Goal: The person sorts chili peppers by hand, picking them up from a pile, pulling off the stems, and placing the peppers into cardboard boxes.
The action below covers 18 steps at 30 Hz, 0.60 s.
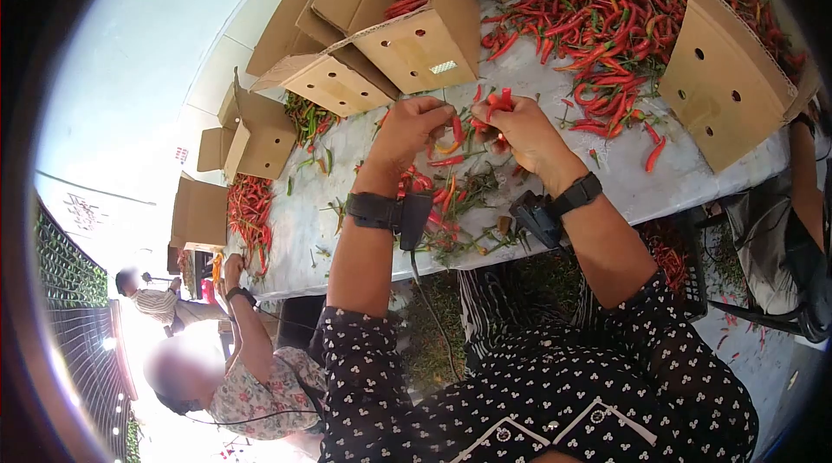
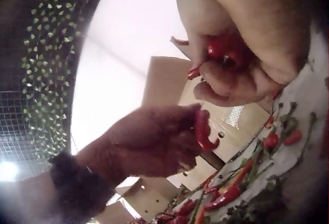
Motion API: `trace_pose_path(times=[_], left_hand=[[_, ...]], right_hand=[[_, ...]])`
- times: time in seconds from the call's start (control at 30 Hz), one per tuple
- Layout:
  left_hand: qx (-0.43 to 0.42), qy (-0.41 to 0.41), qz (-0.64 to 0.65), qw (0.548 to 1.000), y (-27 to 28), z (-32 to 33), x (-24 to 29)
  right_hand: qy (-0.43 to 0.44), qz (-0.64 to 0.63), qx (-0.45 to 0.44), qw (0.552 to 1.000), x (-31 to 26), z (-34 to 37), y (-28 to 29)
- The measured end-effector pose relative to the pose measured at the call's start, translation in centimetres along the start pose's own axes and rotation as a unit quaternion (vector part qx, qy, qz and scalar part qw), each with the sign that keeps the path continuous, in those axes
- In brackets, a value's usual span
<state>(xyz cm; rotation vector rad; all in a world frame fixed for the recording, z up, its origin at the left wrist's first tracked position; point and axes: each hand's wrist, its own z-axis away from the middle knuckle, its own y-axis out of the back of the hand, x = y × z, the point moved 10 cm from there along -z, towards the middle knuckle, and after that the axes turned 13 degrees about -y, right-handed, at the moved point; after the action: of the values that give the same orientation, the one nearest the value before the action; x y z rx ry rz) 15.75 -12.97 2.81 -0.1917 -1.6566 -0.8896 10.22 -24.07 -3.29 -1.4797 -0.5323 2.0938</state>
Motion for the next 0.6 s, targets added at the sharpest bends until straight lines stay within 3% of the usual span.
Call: trace_pose_path(times=[0.07,0.23,0.3,0.37,0.43,0.53,0.6], left_hand=[[-0.008,-0.002,0.004,1.000,-0.4,0.1,0.4],[-0.012,-0.051,0.024,0.998,-1.6,-0.6,0.4],[0.019,-0.118,-0.125,0.985,-1.0,-0.6,1.8],[0.027,-0.118,-0.089,0.989,-1.1,-0.7,1.8],[0.033,-0.118,-0.054,0.991,-1.3,-0.7,2.4],[0.038,-0.115,-0.116,0.986,-1.7,-0.3,3.3],[0.082,-0.285,-0.306,0.905,-2.2,0.5,7.4]], right_hand=[[-0.020,0.103,-0.013,0.994,0.4,0.2,-1.0],[-0.015,0.168,-0.004,0.986,-0.1,0.6,-1.1],[-0.005,0.188,0.002,0.982,-0.5,0.4,-0.8],[0.014,0.254,0.006,0.967,-0.7,0.1,-0.8],[0.023,0.242,-0.005,0.970,-0.4,0.2,-1.3],[0.004,0.197,-0.017,0.980,-0.1,0.3,-1.5],[-0.024,0.163,-0.017,0.986,0.0,0.5,-1.2]])
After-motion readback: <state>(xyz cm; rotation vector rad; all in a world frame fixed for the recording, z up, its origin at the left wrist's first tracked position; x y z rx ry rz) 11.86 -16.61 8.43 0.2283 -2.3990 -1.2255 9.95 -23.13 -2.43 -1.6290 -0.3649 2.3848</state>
